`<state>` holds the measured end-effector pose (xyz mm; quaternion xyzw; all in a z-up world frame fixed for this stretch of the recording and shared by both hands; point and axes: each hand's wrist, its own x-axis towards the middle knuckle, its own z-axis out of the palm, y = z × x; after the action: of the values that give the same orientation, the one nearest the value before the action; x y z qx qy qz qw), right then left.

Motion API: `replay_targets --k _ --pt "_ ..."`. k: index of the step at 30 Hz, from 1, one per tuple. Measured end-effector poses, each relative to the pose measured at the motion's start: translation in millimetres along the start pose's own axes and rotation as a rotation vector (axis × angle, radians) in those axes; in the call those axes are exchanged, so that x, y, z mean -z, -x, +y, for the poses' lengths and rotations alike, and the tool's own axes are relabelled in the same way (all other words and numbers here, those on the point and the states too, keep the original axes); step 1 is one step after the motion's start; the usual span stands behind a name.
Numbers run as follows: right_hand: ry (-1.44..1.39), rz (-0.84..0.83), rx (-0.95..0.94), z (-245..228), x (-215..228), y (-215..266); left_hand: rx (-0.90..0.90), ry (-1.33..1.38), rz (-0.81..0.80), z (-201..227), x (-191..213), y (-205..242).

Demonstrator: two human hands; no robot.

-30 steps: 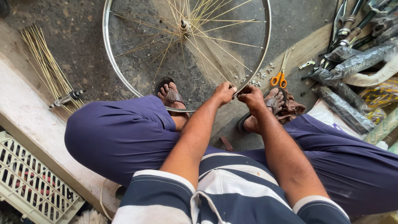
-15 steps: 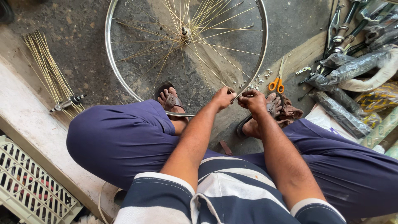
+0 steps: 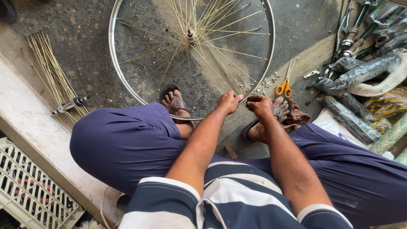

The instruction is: The person sits on the floor and installs spokes into a bicycle wheel rim. They insert the spoke ends into the hub and secure them to the rim using nipples, tightening them by hand. The person rotates the wheel periodically to access different sections and continues the lacing process.

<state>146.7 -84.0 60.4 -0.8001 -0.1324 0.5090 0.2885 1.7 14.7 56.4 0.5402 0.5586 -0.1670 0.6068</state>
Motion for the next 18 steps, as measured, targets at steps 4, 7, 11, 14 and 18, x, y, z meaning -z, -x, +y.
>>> replay_targets --k 4,7,11,14,18 --pt "0.029 -0.011 -0.002 -1.5 -2.2 0.1 -0.025 0.206 -0.102 -6.3 2.1 0.1" --pt "0.081 -0.012 0.000 -0.5 -1.5 1.1 -0.007 0.060 -0.055 -5.2 0.2 -4.2" --pt "0.158 -0.034 0.001 0.3 -2.4 1.8 -0.029 0.070 -0.039 -4.4 -2.2 -1.7" --pt "0.126 -0.072 0.016 4.2 -2.1 -0.8 -0.036 0.242 -0.146 -9.0 0.6 -8.2" --pt "0.121 -0.096 0.012 3.7 -3.4 -1.0 -0.017 0.072 -0.036 -7.9 -5.2 -10.3"
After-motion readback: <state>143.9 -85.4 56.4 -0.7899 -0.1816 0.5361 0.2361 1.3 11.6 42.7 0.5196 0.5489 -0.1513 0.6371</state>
